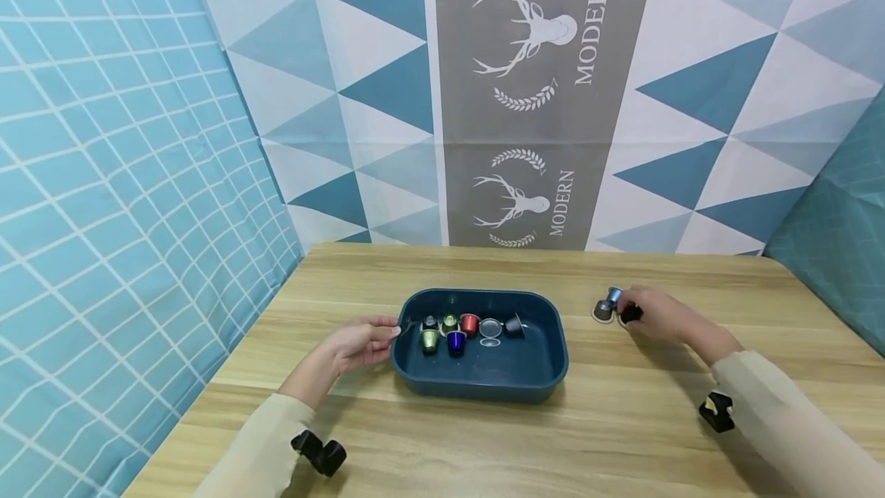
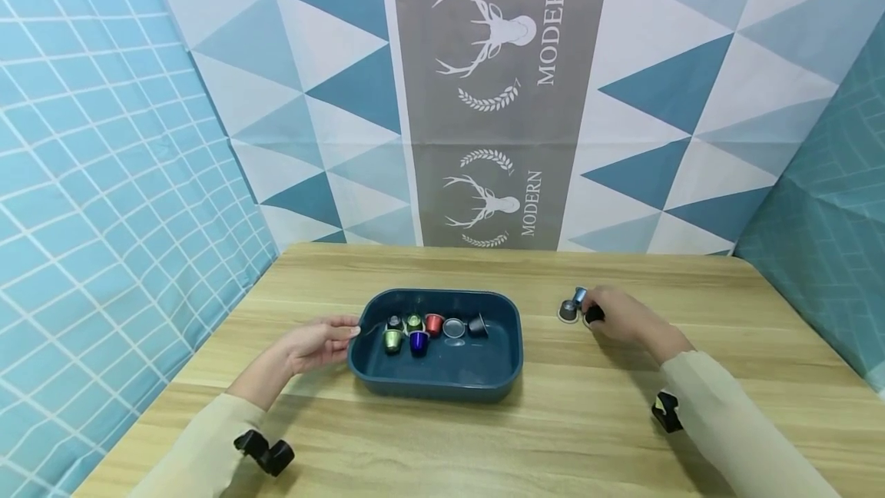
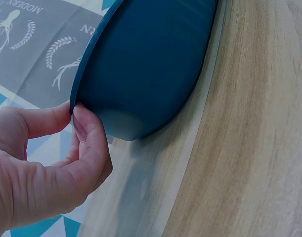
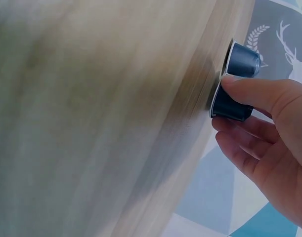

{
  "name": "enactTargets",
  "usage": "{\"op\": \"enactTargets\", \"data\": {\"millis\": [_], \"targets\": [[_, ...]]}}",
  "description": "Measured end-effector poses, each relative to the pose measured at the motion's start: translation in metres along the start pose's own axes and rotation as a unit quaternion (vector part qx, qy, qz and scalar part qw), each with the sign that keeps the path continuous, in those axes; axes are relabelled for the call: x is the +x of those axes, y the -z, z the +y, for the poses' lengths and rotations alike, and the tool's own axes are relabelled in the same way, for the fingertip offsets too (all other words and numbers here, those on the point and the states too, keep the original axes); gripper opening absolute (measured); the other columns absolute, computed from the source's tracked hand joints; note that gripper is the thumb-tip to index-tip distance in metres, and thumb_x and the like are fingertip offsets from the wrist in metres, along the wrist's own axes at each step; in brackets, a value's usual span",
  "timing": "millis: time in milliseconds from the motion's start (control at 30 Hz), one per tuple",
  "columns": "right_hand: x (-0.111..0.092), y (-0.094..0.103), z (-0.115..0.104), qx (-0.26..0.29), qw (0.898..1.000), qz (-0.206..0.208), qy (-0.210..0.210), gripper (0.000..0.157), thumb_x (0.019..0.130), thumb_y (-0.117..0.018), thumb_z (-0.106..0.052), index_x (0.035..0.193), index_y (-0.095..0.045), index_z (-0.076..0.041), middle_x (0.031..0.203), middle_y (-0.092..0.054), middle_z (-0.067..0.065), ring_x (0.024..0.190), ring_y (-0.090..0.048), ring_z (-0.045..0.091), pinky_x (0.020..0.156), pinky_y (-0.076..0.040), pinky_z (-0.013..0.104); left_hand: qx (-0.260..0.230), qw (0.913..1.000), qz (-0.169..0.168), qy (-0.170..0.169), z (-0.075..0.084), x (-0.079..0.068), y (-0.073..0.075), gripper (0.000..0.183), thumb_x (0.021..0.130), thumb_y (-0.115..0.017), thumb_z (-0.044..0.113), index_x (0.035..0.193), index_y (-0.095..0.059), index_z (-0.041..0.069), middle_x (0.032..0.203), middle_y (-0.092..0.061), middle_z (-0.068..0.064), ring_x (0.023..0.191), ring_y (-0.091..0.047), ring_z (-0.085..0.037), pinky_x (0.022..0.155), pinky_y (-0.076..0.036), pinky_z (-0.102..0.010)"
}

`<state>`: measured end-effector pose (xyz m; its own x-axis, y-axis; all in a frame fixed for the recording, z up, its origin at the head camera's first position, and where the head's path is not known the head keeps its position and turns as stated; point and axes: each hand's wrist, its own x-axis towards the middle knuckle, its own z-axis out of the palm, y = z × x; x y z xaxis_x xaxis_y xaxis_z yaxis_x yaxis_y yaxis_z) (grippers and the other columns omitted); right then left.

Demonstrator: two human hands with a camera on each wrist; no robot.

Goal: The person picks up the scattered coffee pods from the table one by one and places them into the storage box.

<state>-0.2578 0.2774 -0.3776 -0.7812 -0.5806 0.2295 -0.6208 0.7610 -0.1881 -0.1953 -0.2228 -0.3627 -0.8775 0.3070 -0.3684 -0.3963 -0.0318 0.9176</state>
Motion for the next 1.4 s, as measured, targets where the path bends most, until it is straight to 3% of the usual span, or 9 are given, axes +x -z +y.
{"op": "enactTargets", "data": {"millis": [200,567,1167,1400], "targets": [[-0.005,0.001,-0.004,0.008,1.000,0.016,-0.008,0.018,0.076,-0.074,-0.001,0.090,-0.063,-0.005,0.087,-0.063,0.004,0.080,-0.058,0.015,0.067,-0.049,0.033,0.002,1.0000,-0.004,-0.001,-0.001,-0.001,0.000,0.030,0.097,-0.049,0.003,0.124,-0.040,-0.005,0.077,-0.063,0.006,0.070,-0.060,0.000,0.067,-0.052,-0.015],[-0.010,0.006,-0.010,-0.019,0.997,0.069,0.040,0.022,0.074,-0.076,0.002,0.092,-0.063,-0.004,0.088,-0.063,0.005,0.079,-0.059,0.015,0.066,-0.050,0.032,0.013,0.9999,0.008,-0.001,0.001,0.000,0.001,0.035,0.097,-0.049,0.005,0.129,-0.039,-0.006,0.079,-0.064,0.005,0.072,-0.061,-0.001,0.068,-0.052,-0.017],[-0.016,0.011,-0.025,-0.033,0.995,0.076,0.049,0.025,0.075,-0.076,0.001,0.096,-0.064,-0.005,0.092,-0.063,0.005,0.080,-0.062,0.018,0.066,-0.053,0.032,0.016,0.9998,0.011,-0.001,0.001,-0.002,0.000,0.044,0.097,-0.050,0.004,0.136,-0.034,-0.010,0.084,-0.064,0.004,0.076,-0.062,-0.002,0.071,-0.053,-0.017],[-0.016,0.013,-0.035,-0.046,0.993,0.085,0.066,0.023,0.075,-0.077,-0.001,0.094,-0.064,-0.006,0.090,-0.063,0.003,0.078,-0.062,0.013,0.064,-0.053,0.028,0.015,0.9998,0.008,-0.003,0.002,-0.002,0.000,0.042,0.097,-0.050,0.004,0.134,-0.035,-0.010,0.084,-0.064,0.004,0.077,-0.062,-0.002,0.072,-0.053,-0.018]]}}
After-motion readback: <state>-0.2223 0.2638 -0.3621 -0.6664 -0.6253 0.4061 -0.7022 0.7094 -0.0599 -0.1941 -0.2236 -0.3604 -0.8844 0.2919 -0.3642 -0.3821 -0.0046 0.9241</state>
